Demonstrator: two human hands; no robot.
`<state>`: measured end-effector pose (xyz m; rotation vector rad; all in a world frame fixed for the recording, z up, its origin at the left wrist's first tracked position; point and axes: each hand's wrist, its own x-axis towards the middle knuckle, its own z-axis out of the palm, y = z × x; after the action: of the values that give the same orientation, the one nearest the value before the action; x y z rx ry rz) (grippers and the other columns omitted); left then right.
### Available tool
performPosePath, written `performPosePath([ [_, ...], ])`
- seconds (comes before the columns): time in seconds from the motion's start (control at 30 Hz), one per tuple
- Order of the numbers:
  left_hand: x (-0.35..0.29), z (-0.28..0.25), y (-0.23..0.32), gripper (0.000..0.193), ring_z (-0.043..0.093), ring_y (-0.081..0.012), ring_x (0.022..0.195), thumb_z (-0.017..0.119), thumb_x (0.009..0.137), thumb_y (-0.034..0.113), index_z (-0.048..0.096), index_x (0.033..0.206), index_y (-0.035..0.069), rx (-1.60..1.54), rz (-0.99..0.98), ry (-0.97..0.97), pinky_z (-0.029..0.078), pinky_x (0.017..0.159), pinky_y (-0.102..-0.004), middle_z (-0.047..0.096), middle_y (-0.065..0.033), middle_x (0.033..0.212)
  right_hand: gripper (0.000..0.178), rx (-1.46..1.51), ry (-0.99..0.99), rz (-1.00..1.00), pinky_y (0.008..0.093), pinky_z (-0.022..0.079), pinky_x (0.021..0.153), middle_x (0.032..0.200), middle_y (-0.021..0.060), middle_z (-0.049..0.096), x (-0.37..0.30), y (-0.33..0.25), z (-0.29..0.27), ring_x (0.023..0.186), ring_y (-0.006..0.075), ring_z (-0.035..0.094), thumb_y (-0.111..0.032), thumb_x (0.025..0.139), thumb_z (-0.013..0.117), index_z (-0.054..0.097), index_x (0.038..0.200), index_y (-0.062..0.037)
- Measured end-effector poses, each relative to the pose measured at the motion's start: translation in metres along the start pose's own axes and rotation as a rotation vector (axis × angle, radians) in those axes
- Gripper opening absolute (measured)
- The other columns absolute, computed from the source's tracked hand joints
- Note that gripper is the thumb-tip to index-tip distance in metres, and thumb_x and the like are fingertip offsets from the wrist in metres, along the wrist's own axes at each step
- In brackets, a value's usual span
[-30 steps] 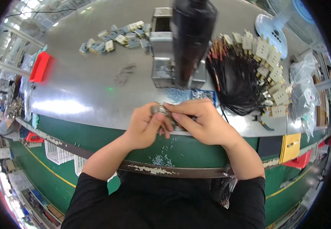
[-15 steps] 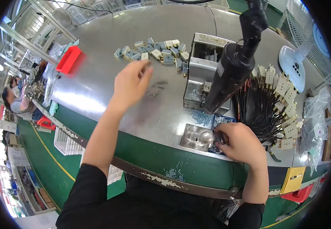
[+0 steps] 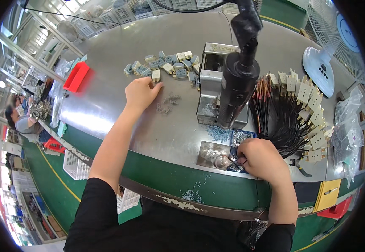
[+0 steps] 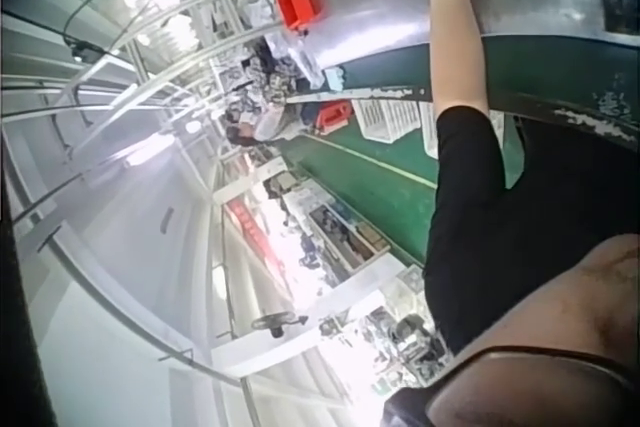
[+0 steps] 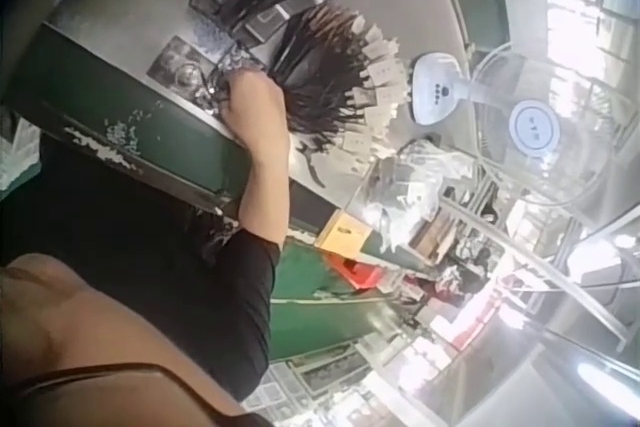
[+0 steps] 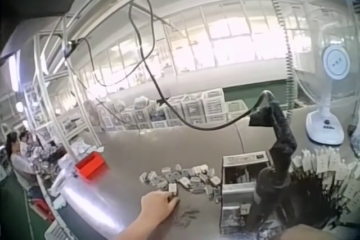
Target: Assembling small electronic components using an electric screwdriver on an assembly line.
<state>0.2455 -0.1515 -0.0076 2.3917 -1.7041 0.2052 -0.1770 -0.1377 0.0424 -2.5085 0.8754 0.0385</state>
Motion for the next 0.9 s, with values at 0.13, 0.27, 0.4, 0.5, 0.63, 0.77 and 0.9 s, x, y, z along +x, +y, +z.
performPosePath([
  [0.13, 0.011, -0.001, 0.004, 0.038, 0.074, -0.0308, 0.09, 0.078, 0.086, 0.048, 0.079, 0.107, 0.016, -0.113, -0.06, 0.124, 0.058, 0.075, -0.0438, 0.077, -0.0076, 0.095, 0.014, 0.019, 0.018, -0.004, 0.0465, 0.057, 0.074, 0.086, 0.0173, 0.071, 0.0, -0.008, -0.003, 0.082, 0.039, 0.07, -0.008, 0.075, 0.074, 0.074, 0.087, -0.0015],
  [0.27, 0.026, 0.002, 0.007, 0.04, 0.075, -0.0317, 0.093, 0.076, 0.087, 0.045, 0.078, 0.116, 0.017, -0.005, 0.0, 0.036, 0.059, 0.079, -0.045, 0.077, -0.0109, 0.099, 0.016, 0.031, 0.039, -0.025, 0.0449, 0.056, 0.073, 0.084, 0.0172, 0.07, 0.0, -0.008, 0.0, 0.081, 0.0387, 0.069, -0.008, 0.073, 0.073, 0.073, 0.087, -0.0008],
  [0.4, 0.019, 0.007, -0.009, 0.04, 0.074, -0.0322, 0.093, 0.074, 0.09, 0.045, 0.078, 0.119, 0.018, 0.018, 0.048, 0.034, 0.058, 0.08, -0.0442, 0.077, -0.0124, 0.101, 0.01, 0.01, -0.025, -0.038, 0.047, 0.056, 0.075, 0.081, 0.0177, 0.07, 0.0, -0.005, 0.0, 0.081, 0.0389, 0.07, -0.006, 0.075, 0.073, 0.072, 0.083, -0.0019],
  [0.5, 0.006, -0.004, -0.028, 0.04, 0.07, -0.0176, 0.081, 0.062, 0.102, 0.036, 0.071, 0.128, 0.007, -0.588, -0.105, 0.02, 0.055, 0.072, -0.0329, 0.075, -0.0078, 0.096, 0.006, 0.059, -0.015, -0.071, 0.0465, 0.056, 0.073, 0.079, 0.0184, 0.069, 0.001, -0.005, -0.004, 0.08, 0.0398, 0.069, -0.003, 0.075, 0.071, 0.067, 0.079, -0.0003],
  [0.63, -0.049, -0.044, -0.009, 0.046, 0.063, -0.0143, 0.074, 0.058, 0.107, 0.033, 0.06, 0.142, 0.004, -1.769, -0.373, -0.318, 0.05, 0.066, -0.0297, 0.072, -0.009, 0.102, 0.015, 0.254, 0.08, -0.066, 0.0434, 0.053, 0.068, 0.077, 0.0191, 0.062, -0.001, -0.004, -0.009, 0.075, 0.0417, 0.065, 0.004, 0.074, 0.068, 0.062, 0.087, 0.0028],
  [0.77, -0.107, -0.062, 0.031, 0.046, 0.063, -0.0126, 0.074, 0.046, 0.113, 0.03, 0.049, 0.149, 0.001, -2.004, -0.155, -0.431, 0.046, 0.062, -0.0255, 0.069, -0.0099, 0.109, 0.012, 0.385, 0.139, -0.064, 0.0417, 0.048, 0.064, 0.075, 0.0185, 0.059, -0.001, -0.013, -0.008, 0.07, 0.0388, 0.061, 0.001, 0.077, 0.069, 0.059, 0.085, 0.0032],
  [0.9, -0.135, -0.079, 0.062, 0.048, 0.068, -0.0184, 0.077, 0.043, 0.114, 0.032, 0.043, 0.153, 0.004, -2.052, -0.102, -0.599, 0.05, 0.062, -0.0269, 0.066, -0.0136, 0.119, 0.015, 0.44, 0.187, -0.079, 0.0389, 0.046, 0.063, 0.073, 0.0166, 0.057, -0.004, -0.015, -0.011, 0.067, 0.0359, 0.058, -0.002, 0.073, 0.068, 0.06, 0.083, 0.0035],
])
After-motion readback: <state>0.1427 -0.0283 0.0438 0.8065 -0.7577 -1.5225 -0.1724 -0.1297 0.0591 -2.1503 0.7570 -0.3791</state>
